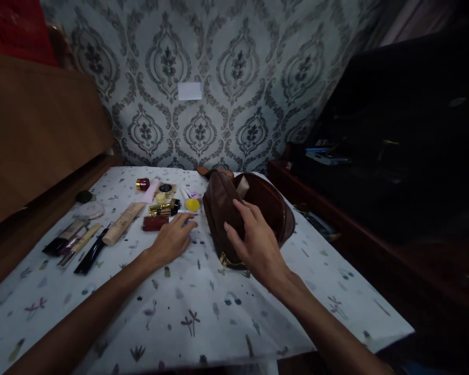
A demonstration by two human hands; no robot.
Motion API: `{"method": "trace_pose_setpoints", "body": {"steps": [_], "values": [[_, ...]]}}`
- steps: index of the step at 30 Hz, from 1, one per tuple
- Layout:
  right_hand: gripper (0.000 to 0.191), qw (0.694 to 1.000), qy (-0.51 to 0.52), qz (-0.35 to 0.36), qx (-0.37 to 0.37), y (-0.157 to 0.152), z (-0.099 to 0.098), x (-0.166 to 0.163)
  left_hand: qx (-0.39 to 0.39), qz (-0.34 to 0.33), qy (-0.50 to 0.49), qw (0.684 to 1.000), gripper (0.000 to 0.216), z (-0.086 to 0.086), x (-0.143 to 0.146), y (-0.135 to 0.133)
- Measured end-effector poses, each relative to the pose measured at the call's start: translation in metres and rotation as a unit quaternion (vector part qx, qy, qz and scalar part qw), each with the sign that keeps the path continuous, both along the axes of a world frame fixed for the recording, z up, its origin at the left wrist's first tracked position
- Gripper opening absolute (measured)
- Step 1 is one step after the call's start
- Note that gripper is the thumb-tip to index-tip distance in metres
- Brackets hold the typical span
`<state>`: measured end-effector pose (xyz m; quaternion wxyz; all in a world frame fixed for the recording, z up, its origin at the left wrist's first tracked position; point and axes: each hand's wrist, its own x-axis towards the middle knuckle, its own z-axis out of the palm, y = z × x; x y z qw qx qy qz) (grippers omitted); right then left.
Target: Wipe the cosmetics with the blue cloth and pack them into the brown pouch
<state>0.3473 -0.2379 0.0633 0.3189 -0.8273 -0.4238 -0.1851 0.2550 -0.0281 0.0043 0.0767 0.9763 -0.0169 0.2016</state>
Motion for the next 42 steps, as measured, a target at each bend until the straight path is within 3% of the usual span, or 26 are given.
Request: {"method": "trace_pose_setpoints", "body": {"steps": [4,8,12,18,22,27,34,42], "values": [[0.04,0.991,-0.13,-0.005,0.021,0.014,-0.019,-0.015,0.002,0.079,-0.01,0.997,0.028,-0.005,-0.006,0.032],[0.031,0.981,-0.151,0.115,0.035,0.031,-0.04,-0.037,-0.012,0.109,-0.028,0.994,0.024,-0.007,-0.002,0.045],[0.027,0.977,-0.04,0.209,0.013,0.064,-0.068,-0.045,0.001,0.108,-0.009,0.994,0.031,-0.003,0.018,0.041],[0.021,0.966,0.202,0.157,0.025,0.098,-0.102,-0.022,0.082,0.089,0.05,0.991,0.048,0.009,0.06,0.033],[0.021,0.958,0.238,0.155,0.042,0.092,-0.102,-0.018,0.11,0.073,0.104,0.986,0.05,0.008,0.072,0.035],[0.019,0.964,0.206,0.168,0.006,0.085,-0.1,-0.024,0.102,0.131,0.111,0.98,0.04,0.007,0.074,0.037],[0.015,0.968,0.159,0.194,-0.011,0.088,-0.104,-0.018,0.165,0.207,0.073,0.962,0.037,0.01,0.077,0.027],[0.015,0.967,0.152,0.203,-0.014,0.088,-0.103,-0.014,0.11,0.197,0.11,0.968,0.039,0.019,0.076,0.032]]}}
